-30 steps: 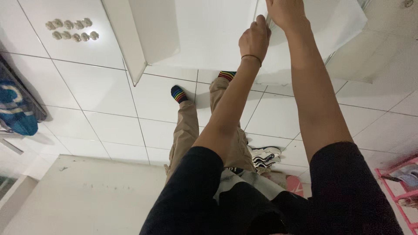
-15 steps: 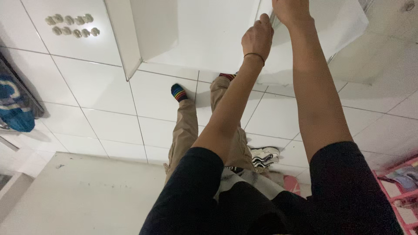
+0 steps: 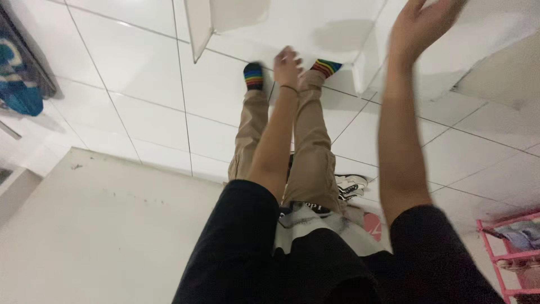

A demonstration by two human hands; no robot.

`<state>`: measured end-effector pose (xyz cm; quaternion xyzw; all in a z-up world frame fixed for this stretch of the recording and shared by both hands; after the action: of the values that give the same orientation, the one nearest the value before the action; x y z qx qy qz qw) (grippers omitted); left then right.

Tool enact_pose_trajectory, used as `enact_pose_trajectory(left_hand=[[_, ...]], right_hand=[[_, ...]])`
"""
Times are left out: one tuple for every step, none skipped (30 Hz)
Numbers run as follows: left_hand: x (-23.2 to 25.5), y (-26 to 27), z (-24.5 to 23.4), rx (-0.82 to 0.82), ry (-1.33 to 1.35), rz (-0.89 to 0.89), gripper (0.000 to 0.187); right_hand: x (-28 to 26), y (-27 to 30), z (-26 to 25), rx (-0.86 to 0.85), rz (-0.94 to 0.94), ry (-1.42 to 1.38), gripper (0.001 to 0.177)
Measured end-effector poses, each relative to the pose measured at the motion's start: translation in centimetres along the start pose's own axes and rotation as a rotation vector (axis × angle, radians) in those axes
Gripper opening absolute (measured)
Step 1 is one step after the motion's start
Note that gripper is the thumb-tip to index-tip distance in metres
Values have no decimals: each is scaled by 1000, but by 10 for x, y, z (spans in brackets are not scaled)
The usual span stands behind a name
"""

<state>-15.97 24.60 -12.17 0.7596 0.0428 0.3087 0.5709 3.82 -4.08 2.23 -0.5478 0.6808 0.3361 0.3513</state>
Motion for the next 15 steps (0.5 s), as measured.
enact_pose_trajectory(left_hand=[[-9, -19, -36, 35, 50, -55, 45], [-12, -38, -61, 19, 125, -16, 47], [-14, -56, -83, 1, 198, 22, 50], [-16, -70, -103, -18, 271, 60, 53], [-15, -85, -120, -17, 267, 63, 55], [-15, -101, -136, -16, 262, 66, 57], [-16, -113, -149, -15, 255, 61, 59], [-16, -129, -155, -22, 281, 47, 59], [-16, -142, -158, -30, 309, 28, 60], [-15, -154, -159, -38, 337, 9, 61], [-13, -162, -161, -52, 380, 51, 60], [-9, -168, -161, -65, 423, 93, 60], [-3, -173, -160, -82, 470, 140, 60], [-2, -173, -163, -80, 496, 115, 59], [2, -175, -164, -82, 524, 95, 57]], right_hand=[[1, 32, 17, 46, 111, -127, 24], [14, 70, 48, -60, 401, -321, 25], [30, 114, 80, -129, 739, -519, 26], [43, 155, 110, -186, 1040, -712, 24], [53, 193, 143, 9, 1317, -1093, 25], [65, 212, 163, 55, 1369, -1143, 24], [76, 233, 177, 108, 1428, -1187, 25], [93, 242, 188, 231, 1427, -1247, 23], [108, 252, 195, 359, 1423, -1299, 20], [121, 262, 200, 489, 1415, -1348, 18], [132, 262, 202, 435, 1328, -1340, 18], [141, 261, 202, 381, 1243, -1331, 20], [148, 259, 206, 380, 1203, -1341, 16], [153, 254, 206, 378, 1163, -1350, 13], [156, 249, 208, 376, 1117, -1362, 11]])
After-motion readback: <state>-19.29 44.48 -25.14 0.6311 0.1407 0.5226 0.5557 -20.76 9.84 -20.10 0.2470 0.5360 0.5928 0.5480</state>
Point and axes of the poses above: each hand's wrist, its own y-axis away from the middle knuckle, its own z-axis out of the palm, x = y × z, the point moved 7 cm from there along -y, towards the middle knuckle, and after that the axes turned 9 degrees about -x, right-handed, at the moved point
